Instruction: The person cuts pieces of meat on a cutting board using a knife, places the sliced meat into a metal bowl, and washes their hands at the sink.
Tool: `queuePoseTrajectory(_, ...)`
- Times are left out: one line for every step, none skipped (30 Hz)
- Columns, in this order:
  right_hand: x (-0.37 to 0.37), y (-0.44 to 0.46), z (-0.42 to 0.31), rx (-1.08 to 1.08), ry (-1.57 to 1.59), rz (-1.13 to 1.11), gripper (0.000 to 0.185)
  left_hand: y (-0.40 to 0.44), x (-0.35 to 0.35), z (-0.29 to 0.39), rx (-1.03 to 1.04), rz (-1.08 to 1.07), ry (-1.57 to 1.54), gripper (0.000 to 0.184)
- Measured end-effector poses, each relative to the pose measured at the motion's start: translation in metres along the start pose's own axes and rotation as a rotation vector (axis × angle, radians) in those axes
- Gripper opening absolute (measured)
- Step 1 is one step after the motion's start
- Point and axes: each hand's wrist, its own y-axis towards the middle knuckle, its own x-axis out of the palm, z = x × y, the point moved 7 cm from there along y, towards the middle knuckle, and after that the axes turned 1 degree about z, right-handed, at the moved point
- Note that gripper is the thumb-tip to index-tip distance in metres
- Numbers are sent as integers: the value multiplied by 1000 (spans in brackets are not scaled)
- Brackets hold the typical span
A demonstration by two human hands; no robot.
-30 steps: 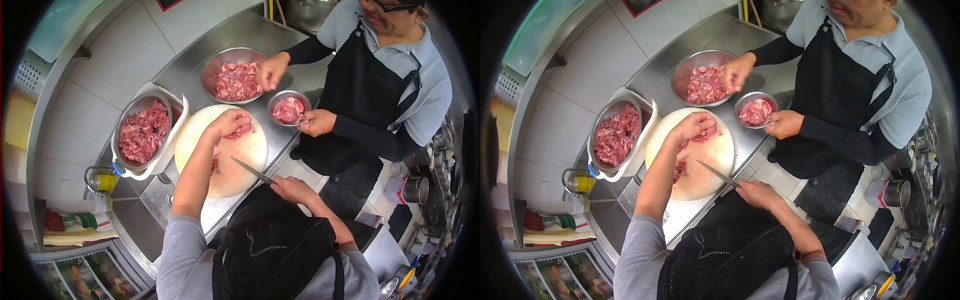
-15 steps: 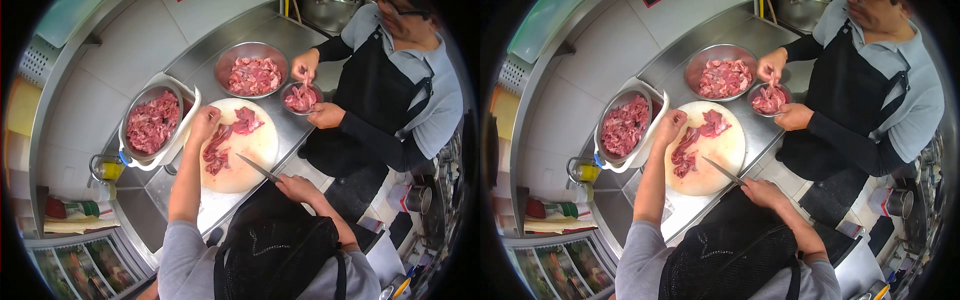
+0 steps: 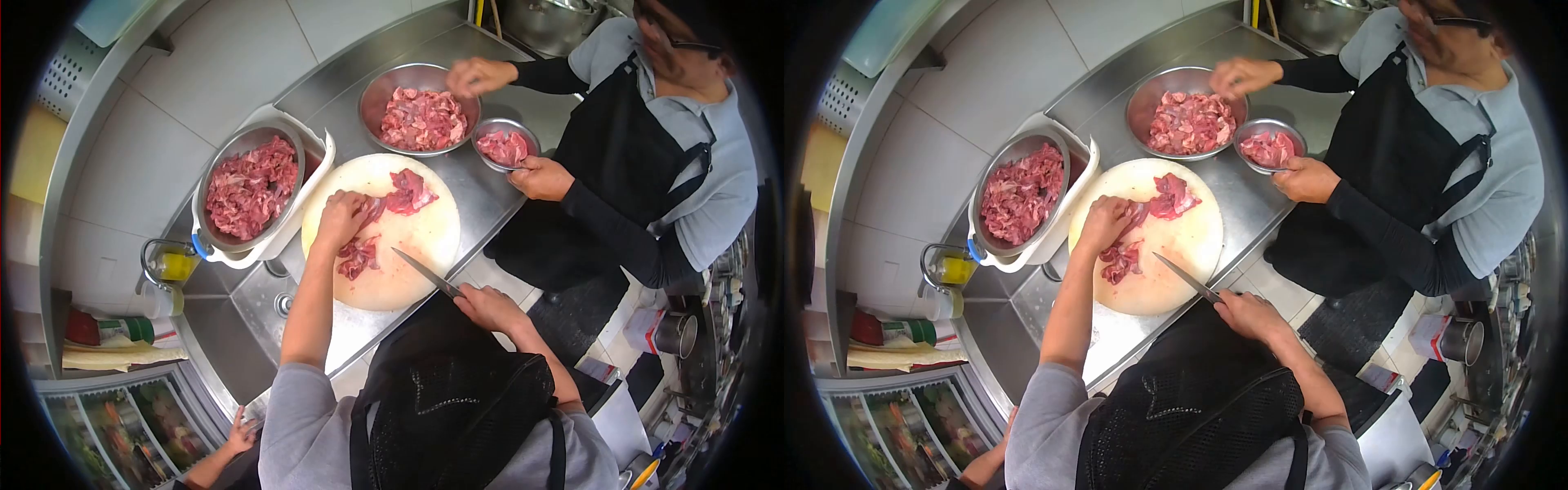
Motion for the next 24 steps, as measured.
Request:
queuePoseTrajectory(1, -1, 1, 2, -2, 2, 29, -7, -1, -8, -73, -36, -40, 24)
queuePoseTrajectory(2, -1, 3, 7, -12, 3, 29, -14, -1, -15, -146, -71, -79, 24)
queuePoseTrajectory(3, -1, 4, 12, -22, 5, 29, -20, -2, -17, -145, -69, -81, 24)
queuePoseTrajectory(4, -1, 6, 13, -26, 7, 29, -26, -2, -23, -206, -72, -140, 25)
queuePoseTrajectory(5, -2, 6, 3, -24, 24, 29, -30, -1, -28, -269, -74, -201, 25)
queuePoseTrajectory(4, -2, 5, -8, -22, 40, 29, -32, -1, -30, -270, -70, -203, 25)
queuePoseTrajectory(3, -2, 4, -10, -26, 38, 29, -34, -3, -30, -247, -51, -182, 25)
queuePoseTrajectory(2, -2, 2, -11, -28, 37, 29, -36, -4, -30, -226, -33, -161, 25)
queuePoseTrajectory(2, -2, 0, -12, -30, 35, 30, -39, -5, -30, -232, -32, -162, 25)
queuePoseTrajectory(2, -2, -1, -13, -32, 29, 30, -39, -7, -29, -203, -9, -160, 24)
queuePoseTrajectory(2, -1, 0, 9, -26, 21, 30, -39, -8, -28, -174, 14, -158, 23)
queuePoseTrajectory(1, 0, 1, 30, -21, 13, 30, -39, -9, -29, -180, 15, -159, 23)
queuePoseTrajectory(2, -1, 2, 29, -23, 6, 30, -39, -9, -27, -153, 14, -156, 23)
queuePoseTrajectory(1, -1, 4, 30, -23, 24, 30, -42, -11, -27, -129, 14, -151, 23)
queuePoseTrajectory(-1, -1, 4, 27, -22, 40, 31, -46, -13, -30, -143, 15, -145, 23)
queuePoseTrajectory(-1, -1, 2, 15, -23, 29, 31, -50, -15, -32, -163, 5, -162, 23)
queuePoseTrajectory(-5, -4, 2, 37, -34, 44, 31, -55, -16, -35, -183, -6, -178, 23)
queuePoseTrajectory(-7, -5, 2, 61, -43, 60, 32, -60, -20, -37, -239, -26, -181, 19)
queuePoseTrajectory(-5, -4, 2, 52, -39, 52, 32, -66, -24, -41, -248, -28, -171, 19)
queuePoseTrajectory(-6, -4, 4, 66, -44, 67, 32, -71, -26, -44, -278, -48, -176, 17)
queuePoseTrajectory(-7, -4, 7, 82, -51, 83, 32, -76, -26, -48, -306, -69, -184, 15)
queuePoseTrajectory(-6, -2, 10, 74, -54, 102, 32, -80, -28, -51, -310, -69, -180, 15)
queuePoseTrajectory(-6, -1, 11, 72, -53, 99, 32, -85, -31, -56, -355, -56, -146, 17)
queuePoseTrajectory(-8, 1, 11, 73, -65, 107, 32, -88, -33, -61, -401, -42, -114, 20)
